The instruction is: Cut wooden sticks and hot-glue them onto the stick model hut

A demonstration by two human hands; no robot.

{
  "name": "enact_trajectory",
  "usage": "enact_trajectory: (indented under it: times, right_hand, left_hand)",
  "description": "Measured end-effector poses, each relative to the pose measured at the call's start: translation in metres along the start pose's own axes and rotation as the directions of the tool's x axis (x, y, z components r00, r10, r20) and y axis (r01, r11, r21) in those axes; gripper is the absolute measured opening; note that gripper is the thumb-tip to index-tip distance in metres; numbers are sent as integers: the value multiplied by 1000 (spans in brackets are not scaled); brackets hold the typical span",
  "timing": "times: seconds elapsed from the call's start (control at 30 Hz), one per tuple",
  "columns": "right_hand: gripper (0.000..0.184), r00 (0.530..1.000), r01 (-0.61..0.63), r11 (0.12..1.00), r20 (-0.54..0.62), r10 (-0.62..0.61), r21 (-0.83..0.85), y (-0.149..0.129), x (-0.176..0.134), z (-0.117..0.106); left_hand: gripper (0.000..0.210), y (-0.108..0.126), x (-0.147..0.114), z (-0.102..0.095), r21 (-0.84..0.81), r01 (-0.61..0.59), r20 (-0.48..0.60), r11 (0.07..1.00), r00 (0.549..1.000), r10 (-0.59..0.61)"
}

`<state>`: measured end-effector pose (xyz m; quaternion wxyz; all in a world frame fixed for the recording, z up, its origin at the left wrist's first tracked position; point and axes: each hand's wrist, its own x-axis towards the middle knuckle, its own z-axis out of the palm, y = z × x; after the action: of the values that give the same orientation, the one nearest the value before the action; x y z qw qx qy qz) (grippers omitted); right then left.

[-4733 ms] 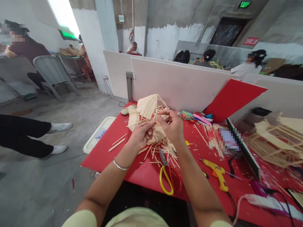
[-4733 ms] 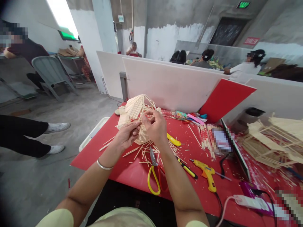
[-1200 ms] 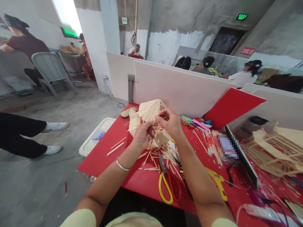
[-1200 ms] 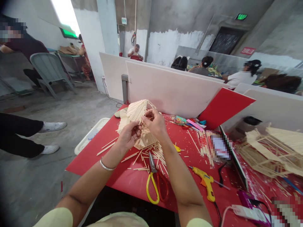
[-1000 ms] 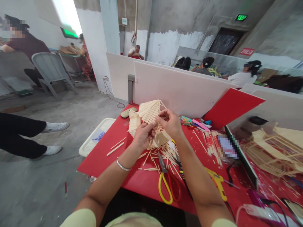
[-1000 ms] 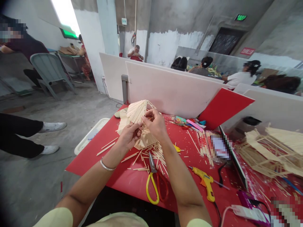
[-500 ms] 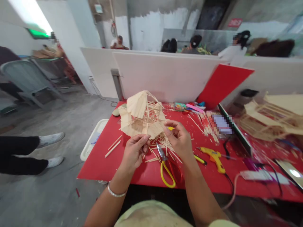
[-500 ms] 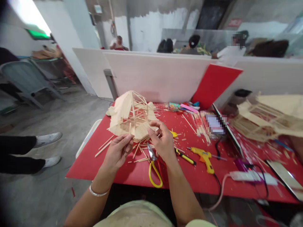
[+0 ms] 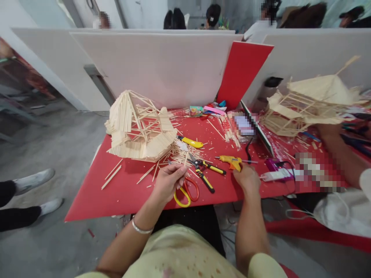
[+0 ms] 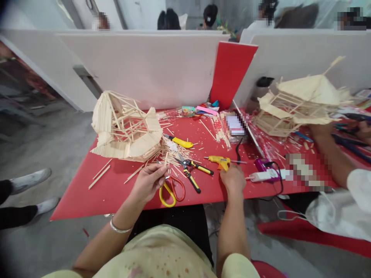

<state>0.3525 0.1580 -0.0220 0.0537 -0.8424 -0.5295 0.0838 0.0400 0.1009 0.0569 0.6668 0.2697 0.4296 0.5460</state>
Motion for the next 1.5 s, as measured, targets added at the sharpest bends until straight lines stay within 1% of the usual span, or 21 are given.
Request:
enact_trajectory:
  times: [0.13,0.23,0.33,0.4,0.47,0.5,0.53,0.57,0.6,0.63,0.67,0.7,0.8,0.87,0.93,1.0,1.03,1.07,1.1,1.27,1.5]
  right_hand:
    - [49,997,31,999,68,-33,19,7,12,4]
    - [45,994,68,996,82,-73,52,13,20,7]
    - [45,998,59,953,-32,-52,296,15,19,6]
    - [44,996,52,845,-90,-4,533,8,8,-5]
    - [37,997,74,697,-78,-27,713,-8,-12,-25]
    - [33,994,105,602,-109,-29,792,-20,-23,-38]
    - [30,987,157,480,-149,-55,863,-33,-35,-52]
    - [28,975,218,373,-183,-128,902,-49,-46,-67]
    - [28,956,269,313,-213,-203,911,-65,-57,-81]
    - [28,931,339,291,-273,-243,895,-82,-66,-94]
    - [29,898,404,321,-305,-316,857,-99,-74,-106]
    - [31,874,465,383,-345,-342,798,-117,-82,-116]
    - [40,784,612,562,-523,-334,557,-168,-99,-141]
    - [43,704,676,611,-606,-371,411,-199,-108,-151]
    - [40,592,733,639,-683,-428,235,-226,-114,-157]
    - [35,470,753,656,-739,-483,50,-248,-117,-160]
    - [33,423,748,663,-752,-506,-25,-257,-118,-161]
    - [34,392,740,667,-752,-530,-85,-264,-118,-161]
    - [35,377,732,669,-742,-555,-128,-271,-117,-161]
    - [38,362,729,640,-657,-661,-242,-288,-111,-157]
    - [33,314,684,645,-660,-683,-342,-295,-107,-154]
  left_hand:
    - [32,-4,0,13,34,-23,-40,999,999,24]
    - [34,2,-3,15,60,-75,-60,995,995,79]
    - [34,15,-8,10,84,-154,-72,984,984,160]
    - [33,28,-11,2,88,-214,-85,973,971,221]
    - [31,41,-15,-7,74,-282,-110,957,951,289]
    - [30,47,-17,-12,61,-311,-131,948,940,317]
    - [30,53,-18,-17,43,-332,-156,942,929,334]
    - [30,59,-19,-23,25,-343,-183,939,922,342]
    - [30,64,-19,-28,9,-350,-204,937,916,344]
    - [31,69,-19,-34,-4,-354,-220,935,913,344]
    - [32,73,-18,-39,-14,-358,-231,933,909,346]
    - [32,78,-18,-44,-22,-363,-236,931,907,348]
    - [33,91,-16,-56,-36,-382,-233,923,902,364]
    - [33,99,-14,-63,-39,-397,-230,917,897,378]
    - [33,105,-11,-69,-45,-408,-226,912,893,389]
    - [32,108,-6,-75,-54,-408,-222,911,895,387]
    - [32,109,-3,-79,-55,-408,-220,911,895,388]
    - [32,109,0,-82,-51,-410,-218,911,894,390]
    - [32,109,3,-85,-45,-412,-215,910,894,394]
    - [35,108,15,-95,-16,-429,-191,903,888,418]
    - [35,106,20,-97,-28,-456,-211,890,873,440]
